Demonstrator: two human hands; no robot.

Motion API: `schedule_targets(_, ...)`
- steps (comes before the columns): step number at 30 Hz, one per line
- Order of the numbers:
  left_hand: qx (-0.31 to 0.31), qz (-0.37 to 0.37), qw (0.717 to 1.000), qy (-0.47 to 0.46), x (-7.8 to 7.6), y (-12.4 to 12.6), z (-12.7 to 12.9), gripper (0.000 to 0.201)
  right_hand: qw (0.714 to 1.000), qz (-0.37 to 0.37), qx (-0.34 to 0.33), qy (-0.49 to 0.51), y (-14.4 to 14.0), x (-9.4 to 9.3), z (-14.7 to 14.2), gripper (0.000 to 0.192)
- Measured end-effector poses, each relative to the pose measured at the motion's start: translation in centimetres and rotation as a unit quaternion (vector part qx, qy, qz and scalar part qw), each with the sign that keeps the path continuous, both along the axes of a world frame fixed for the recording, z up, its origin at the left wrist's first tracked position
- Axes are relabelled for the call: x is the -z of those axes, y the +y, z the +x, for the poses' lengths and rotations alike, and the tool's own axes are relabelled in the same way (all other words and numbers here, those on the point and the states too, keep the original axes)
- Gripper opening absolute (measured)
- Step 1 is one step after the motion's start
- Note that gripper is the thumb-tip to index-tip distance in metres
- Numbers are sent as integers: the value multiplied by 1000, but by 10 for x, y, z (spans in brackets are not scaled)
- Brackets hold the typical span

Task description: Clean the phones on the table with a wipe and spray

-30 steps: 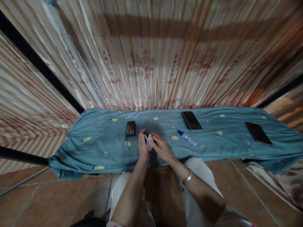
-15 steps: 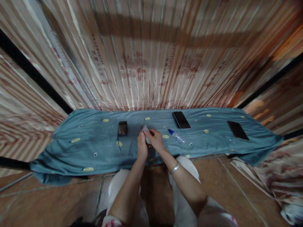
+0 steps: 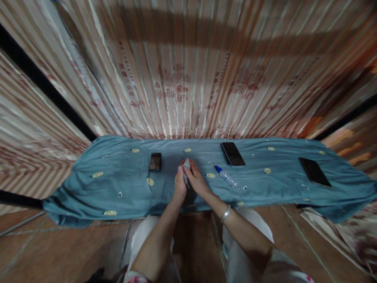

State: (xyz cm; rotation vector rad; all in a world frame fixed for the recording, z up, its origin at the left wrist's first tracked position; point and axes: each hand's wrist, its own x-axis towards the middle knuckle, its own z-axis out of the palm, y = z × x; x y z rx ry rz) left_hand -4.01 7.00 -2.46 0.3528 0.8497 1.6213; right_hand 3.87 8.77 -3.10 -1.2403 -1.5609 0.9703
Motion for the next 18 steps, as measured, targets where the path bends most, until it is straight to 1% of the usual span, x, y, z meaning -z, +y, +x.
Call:
schedule_targets(2, -7, 3, 999, 52, 2, -2, 4, 14, 997, -49, 14, 64, 6, -1, -1, 48)
schedule_targets(5, 5, 24, 995, 97, 1, -7, 8, 20, 978, -114, 39, 171, 10, -3, -1, 42)
schedule_targets(7, 8, 42, 991, 129, -1, -9, 9, 26, 964, -131, 48, 227, 12, -3, 0, 37)
schedule_targets(9, 1, 49, 986, 156, -3, -11, 11, 30, 953, -143, 51, 262, 13, -1, 2, 34)
schedule_targets(13, -3, 26, 988, 155, -9, -13, 12, 33, 945, -165, 52, 278, 21, 10, 5, 37)
schedule_targets(18, 11, 16, 988, 151, -11, -11, 11, 37, 949, -174, 55, 258, 31, 21, 7, 45)
